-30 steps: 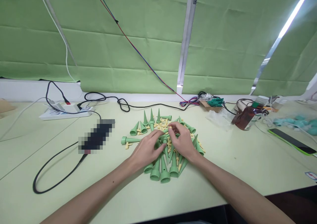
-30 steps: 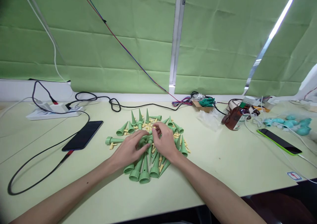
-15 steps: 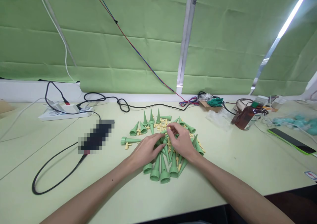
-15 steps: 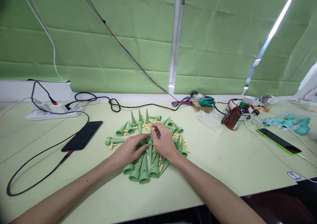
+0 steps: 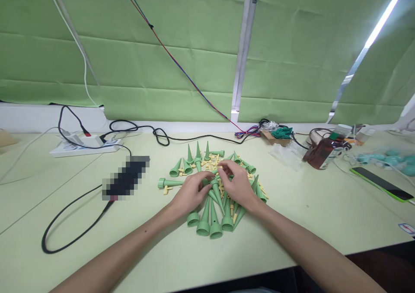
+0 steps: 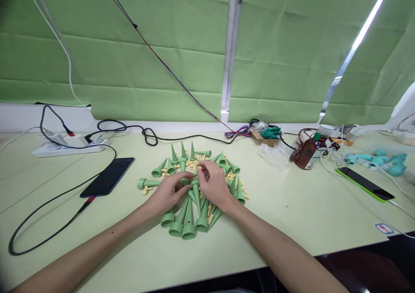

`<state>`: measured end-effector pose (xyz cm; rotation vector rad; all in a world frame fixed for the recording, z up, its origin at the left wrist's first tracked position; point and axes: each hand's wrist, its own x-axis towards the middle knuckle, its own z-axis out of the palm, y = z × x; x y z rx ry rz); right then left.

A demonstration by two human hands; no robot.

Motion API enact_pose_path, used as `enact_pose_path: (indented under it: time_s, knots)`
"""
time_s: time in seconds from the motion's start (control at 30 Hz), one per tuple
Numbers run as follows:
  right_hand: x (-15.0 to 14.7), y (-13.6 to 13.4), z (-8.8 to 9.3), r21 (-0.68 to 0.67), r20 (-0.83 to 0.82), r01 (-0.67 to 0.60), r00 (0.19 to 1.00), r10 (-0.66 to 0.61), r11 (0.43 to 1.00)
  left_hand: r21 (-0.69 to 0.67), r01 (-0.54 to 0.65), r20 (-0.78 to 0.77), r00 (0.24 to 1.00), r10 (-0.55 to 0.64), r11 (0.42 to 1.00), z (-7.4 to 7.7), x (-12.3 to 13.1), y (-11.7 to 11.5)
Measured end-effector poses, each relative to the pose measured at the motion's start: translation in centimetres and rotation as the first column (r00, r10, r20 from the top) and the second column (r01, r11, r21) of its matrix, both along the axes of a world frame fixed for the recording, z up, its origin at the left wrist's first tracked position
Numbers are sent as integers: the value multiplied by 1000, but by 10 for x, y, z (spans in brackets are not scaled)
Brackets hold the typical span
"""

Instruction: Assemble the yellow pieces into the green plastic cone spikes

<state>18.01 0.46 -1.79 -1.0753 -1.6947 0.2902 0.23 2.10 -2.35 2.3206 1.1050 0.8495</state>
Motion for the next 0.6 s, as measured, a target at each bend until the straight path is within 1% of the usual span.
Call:
enact_pose_path:
  time_s: [0.13, 0.27, 0.43, 0.6]
  knots:
    - [1, 0, 1, -4, -2, 3, 1000, -3, 1000, -21, -15, 35, 999, 16, 1000, 3, 1, -1]
    - [0, 0, 2, -3, -6, 5, 1000, -5, 1000, -57, -16, 128, 991, 23, 998, 7, 2, -2]
    - [0, -1, 3, -5, -19, -4, 1000, 4, 1000, -168, -30, 253, 965, 72, 985, 13, 4, -5]
    - [0, -3, 4, -24, -23, -15, 1000, 14, 1000, -258, -41, 330, 935, 127, 965, 13, 4, -5]
